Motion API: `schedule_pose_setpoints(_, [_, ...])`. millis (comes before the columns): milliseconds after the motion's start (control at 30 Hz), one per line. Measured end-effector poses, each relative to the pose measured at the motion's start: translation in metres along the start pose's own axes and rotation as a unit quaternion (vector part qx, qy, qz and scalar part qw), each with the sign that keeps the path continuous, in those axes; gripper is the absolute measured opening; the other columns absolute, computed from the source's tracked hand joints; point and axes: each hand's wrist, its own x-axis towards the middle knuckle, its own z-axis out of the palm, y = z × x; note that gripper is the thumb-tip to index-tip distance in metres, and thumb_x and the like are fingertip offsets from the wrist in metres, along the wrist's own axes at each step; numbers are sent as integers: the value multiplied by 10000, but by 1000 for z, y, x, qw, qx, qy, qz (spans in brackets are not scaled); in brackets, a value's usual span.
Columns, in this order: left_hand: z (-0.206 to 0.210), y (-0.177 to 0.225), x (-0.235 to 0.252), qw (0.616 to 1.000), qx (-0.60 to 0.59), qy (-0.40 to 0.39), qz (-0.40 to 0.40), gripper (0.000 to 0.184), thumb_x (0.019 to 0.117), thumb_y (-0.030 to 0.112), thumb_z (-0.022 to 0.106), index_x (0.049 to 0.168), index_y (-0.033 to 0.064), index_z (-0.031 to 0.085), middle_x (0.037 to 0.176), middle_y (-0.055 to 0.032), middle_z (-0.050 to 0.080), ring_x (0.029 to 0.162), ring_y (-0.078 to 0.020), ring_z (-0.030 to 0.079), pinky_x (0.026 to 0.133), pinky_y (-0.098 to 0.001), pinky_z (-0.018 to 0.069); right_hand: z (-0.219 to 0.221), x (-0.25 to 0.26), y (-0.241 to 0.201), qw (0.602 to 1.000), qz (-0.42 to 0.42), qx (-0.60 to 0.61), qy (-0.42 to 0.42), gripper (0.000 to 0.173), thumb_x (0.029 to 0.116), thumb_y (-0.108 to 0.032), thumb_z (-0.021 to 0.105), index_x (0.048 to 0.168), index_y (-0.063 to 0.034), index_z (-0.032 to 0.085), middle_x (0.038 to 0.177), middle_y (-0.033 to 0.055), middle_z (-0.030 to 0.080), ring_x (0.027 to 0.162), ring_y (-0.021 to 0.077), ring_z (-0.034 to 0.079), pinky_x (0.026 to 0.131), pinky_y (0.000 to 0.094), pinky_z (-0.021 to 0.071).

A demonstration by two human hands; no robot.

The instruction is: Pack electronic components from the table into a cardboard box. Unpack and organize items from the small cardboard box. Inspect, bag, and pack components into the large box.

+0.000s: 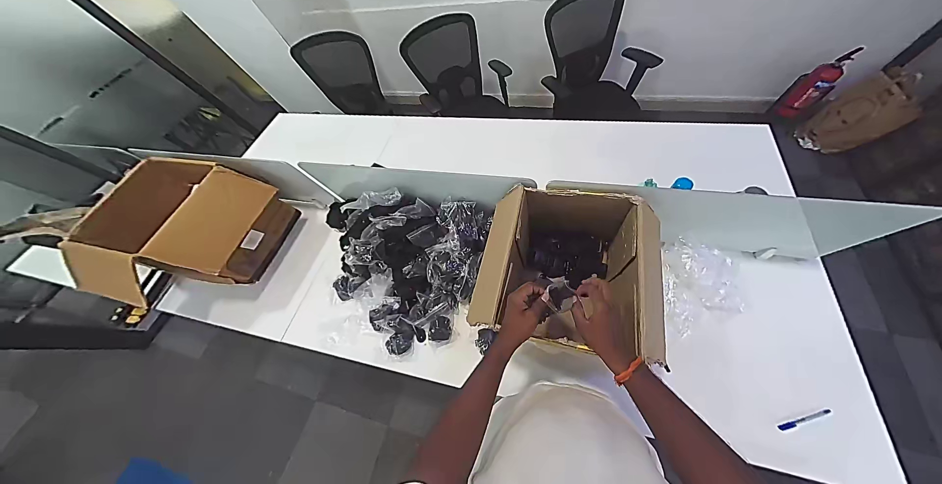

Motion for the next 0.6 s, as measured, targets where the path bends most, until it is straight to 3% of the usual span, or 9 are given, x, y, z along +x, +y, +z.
schedule_pose_setpoints(100, [1,1,0,998,2,-51,21,128,982,74,620,971,-30,694,1005,-110,694,927,-140,675,861,-317,580,7,-2,-2,994,-78,-11,-71,237,966,-223,578,1097,-186,773,1443,95,576,1389,299,480,1114,511,430])
schedule_pose_setpoints(167, [0,1,-2,995,5,-99,32,147,986,84,611,963,-36,693,1015,-119,694,939,-145,674,871,-322,577,10,0,-1,990,-54,-8,-131,261,991,-240,567,1149,-163,761,1546,106,487,1456,302,413,1163,507,390])
schedule_pose_setpoints(233, [-2,1,-3,987,10,-150,56,169,990,97,611,964,-47,695,1033,-134,699,993,-156,672,921,-329,562,12,3,2,985,7,13,-172,338,980,-275,622,1246,-88,712,1580,132,446,1422,283,471,1156,453,422])
schedule_pose_setpoints(300, [-3,0,-3,980,17,-181,81,178,991,112,616,952,-42,697,1036,-134,702,1028,-170,663,952,-342,548,15,6,4,979,52,38,-194,457,934,-232,683,1362,-80,629,1481,124,555,1291,252,597,1092,442,487])
schedule_pose_setpoints(400, [-3,-2,-3,983,21,-146,107,177,965,147,658,958,-17,723,1080,-126,718,1089,-192,659,991,-373,535,13,5,2,978,79,93,-169,480,891,-173,732,1344,-50,630,1261,133,688,1164,237,661,1052,447,509])
schedule_pose_setpoints(467, [-1,2,-4,993,25,-48,108,219,967,159,655,1062,-29,715,1215,-170,680,1191,-251,634,1042,-426,534,9,5,5,968,103,185,-135,545,859,-159,778,1363,-52,601,1243,98,694,1146,162,666,1028,367,547])
schedule_pose_setpoints(533, [-2,7,-2,997,47,41,51,365,1002,200,590,1266,-46,646,1392,-201,591,1319,-273,561,1105,-428,489,2,6,5,938,95,320,-98,609,841,-72,798,1399,0,564,1326,108,659,1207,142,639,1053,319,538])
schedule_pose_setpoints(600, [-5,10,0,998,35,42,-22,474,1044,247,520,1431,-27,535,1486,-172,537,1391,-231,506,1170,-401,428,-7,3,-2,910,65,403,-72,600,832,8,770,1385,65,544,1328,131,657,1215,150,639,1069,318,534])
